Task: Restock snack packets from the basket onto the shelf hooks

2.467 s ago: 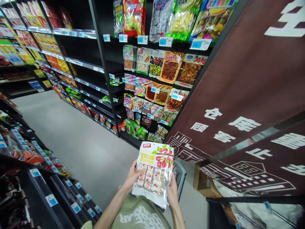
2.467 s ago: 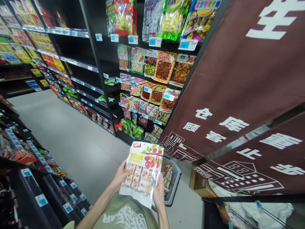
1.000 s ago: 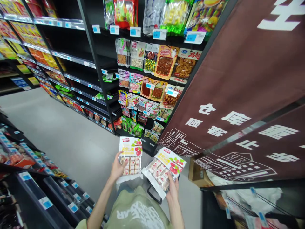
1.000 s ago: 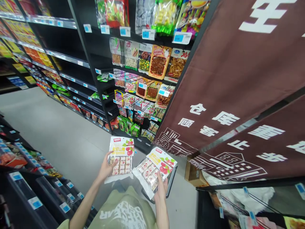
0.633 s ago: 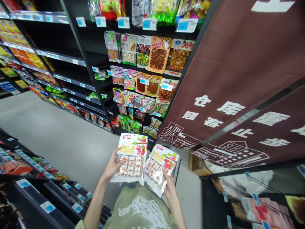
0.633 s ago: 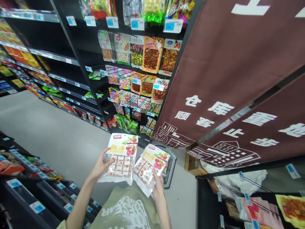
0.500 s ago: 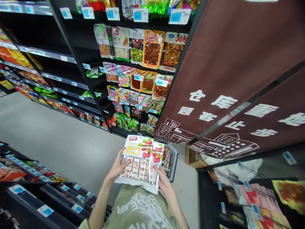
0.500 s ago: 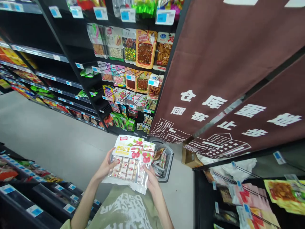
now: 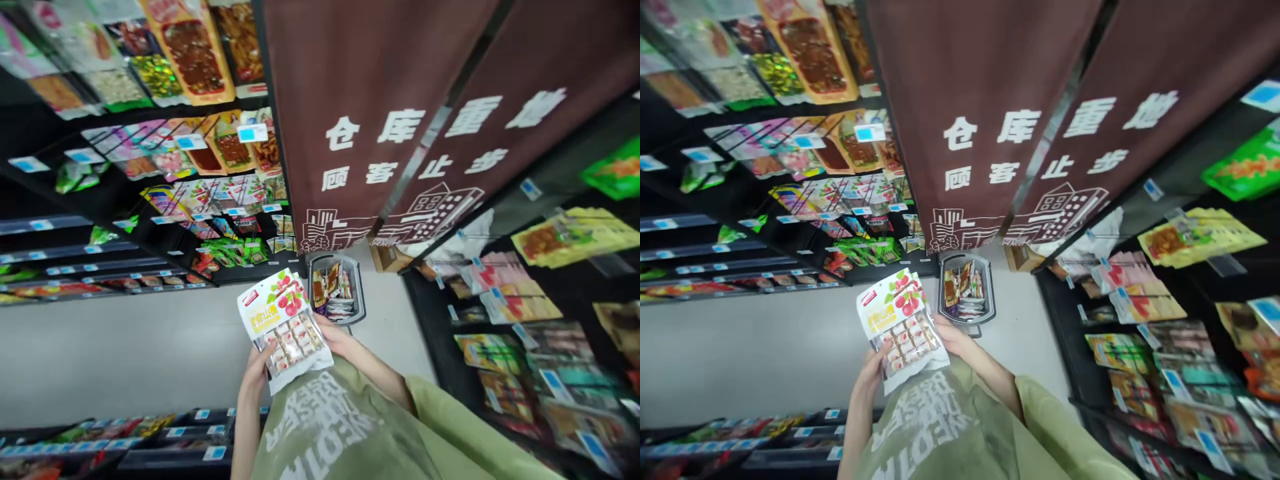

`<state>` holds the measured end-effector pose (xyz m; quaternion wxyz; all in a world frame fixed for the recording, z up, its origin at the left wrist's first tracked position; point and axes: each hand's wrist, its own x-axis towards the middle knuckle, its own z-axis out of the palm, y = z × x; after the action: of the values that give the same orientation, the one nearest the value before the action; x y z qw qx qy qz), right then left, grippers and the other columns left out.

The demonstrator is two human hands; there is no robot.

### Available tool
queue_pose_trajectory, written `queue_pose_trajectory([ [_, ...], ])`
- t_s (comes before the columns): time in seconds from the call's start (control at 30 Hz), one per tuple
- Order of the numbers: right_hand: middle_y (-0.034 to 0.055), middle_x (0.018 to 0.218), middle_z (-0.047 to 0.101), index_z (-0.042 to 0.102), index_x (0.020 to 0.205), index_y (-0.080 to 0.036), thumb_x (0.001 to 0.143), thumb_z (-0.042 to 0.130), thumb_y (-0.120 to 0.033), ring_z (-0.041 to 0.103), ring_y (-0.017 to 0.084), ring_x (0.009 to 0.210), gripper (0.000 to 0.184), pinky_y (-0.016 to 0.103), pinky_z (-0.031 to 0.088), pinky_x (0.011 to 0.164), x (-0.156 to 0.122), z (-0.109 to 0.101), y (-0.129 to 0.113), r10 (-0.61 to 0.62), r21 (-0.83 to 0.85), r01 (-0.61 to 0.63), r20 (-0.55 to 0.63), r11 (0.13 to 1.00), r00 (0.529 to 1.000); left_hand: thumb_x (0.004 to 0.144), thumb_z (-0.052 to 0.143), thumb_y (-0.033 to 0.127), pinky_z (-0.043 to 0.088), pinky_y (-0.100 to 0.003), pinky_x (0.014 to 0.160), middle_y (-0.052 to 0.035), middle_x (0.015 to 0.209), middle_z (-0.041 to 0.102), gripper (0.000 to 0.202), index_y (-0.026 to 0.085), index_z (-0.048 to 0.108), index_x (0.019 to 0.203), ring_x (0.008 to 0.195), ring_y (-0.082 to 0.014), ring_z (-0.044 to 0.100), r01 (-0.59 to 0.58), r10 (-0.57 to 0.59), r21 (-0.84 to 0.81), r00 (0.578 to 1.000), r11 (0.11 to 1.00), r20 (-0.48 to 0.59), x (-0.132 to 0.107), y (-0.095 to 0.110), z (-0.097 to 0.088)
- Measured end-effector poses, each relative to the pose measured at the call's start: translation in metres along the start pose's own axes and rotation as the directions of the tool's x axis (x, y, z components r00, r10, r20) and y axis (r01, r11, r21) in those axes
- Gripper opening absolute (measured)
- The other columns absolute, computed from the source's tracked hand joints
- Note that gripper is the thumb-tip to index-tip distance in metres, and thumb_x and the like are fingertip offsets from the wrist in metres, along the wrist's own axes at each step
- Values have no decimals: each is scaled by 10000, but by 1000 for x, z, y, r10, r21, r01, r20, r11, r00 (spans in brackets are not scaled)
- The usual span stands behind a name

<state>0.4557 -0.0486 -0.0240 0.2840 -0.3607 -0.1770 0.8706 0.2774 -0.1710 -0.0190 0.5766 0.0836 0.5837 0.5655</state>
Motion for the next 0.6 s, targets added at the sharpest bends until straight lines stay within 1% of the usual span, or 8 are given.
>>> queue_pose_trajectory([
  [0.03,63,903,779,693,975,-155,524,878,-151,721,279,931,487,440,527,895,4,-2,0,25,-7,-25,56,1000,998,589,875,428,487,-487,1053,-176,1356,605,893,164,489,1349,1260,-380,556,8,-8,27,1000,1000,-11,2,-1,-3],
  [0.1,54,888,779,690,984,-155,566,864,-186,724,263,908,454,418,521,900,11,-5,-1,83,-50,-76,166,996,983,565,882,446,482,-487,1062,-159,1336,627,859,173,534,1302,1270,-387,547,-9,13,101,999,995,-41,7,-2,-5],
  [0.13,53,882,779,691,984,-154,591,853,-206,724,258,894,428,409,519,895,14,-6,-2,84,-61,-74,175,995,981,563,879,464,479,-490,1064,-152,1325,637,849,183,546,1291,1274,-389,543,-18,25,140,998,990,-49,9,-3,-5],
  [0.27,38,933,777,697,1010,-171,689,802,-301,711,215,879,362,338,509,861,23,-9,-16,-14,-53,22,132,998,991,589,831,560,476,-504,1060,-155,1289,661,827,200,564,1284,1263,-390,554,-23,42,268,997,963,-65,14,-3,0],
  [0.37,59,1023,764,702,1048,-172,762,740,-444,690,190,859,396,297,503,780,30,-11,-32,-14,-44,19,107,999,994,588,826,573,478,-502,1055,-167,1273,667,825,197,576,1278,1241,-385,575,-15,41,298,996,955,-80,15,-1,2],
  [0.43,70,1080,748,706,1060,-170,784,708,-491,675,180,857,423,277,493,733,36,-11,-42,-19,-34,23,96,999,995,587,839,541,465,-493,1071,-158,1270,670,812,206,578,1279,1243,-372,577,-23,43,292,997,956,-62,15,3,2],
  [0.53,66,1070,739,713,1061,-174,759,741,-431,657,176,878,397,257,478,715,46,-5,-52,-129,-47,132,59,990,990,589,855,485,440,-495,1095,-143,1258,679,780,219,585,1270,1251,-365,571,-21,25,290,1000,957,-9,18,10,3],
  [0.6,50,1008,739,723,1036,-185,730,771,-382,645,177,885,367,247,469,714,52,3,-59,-206,-111,207,23,972,978,574,862,478,437,-512,1093,-145,1263,674,775,219,592,1252,1246,-379,571,-14,12,293,1000,956,9,21,15,4],
])
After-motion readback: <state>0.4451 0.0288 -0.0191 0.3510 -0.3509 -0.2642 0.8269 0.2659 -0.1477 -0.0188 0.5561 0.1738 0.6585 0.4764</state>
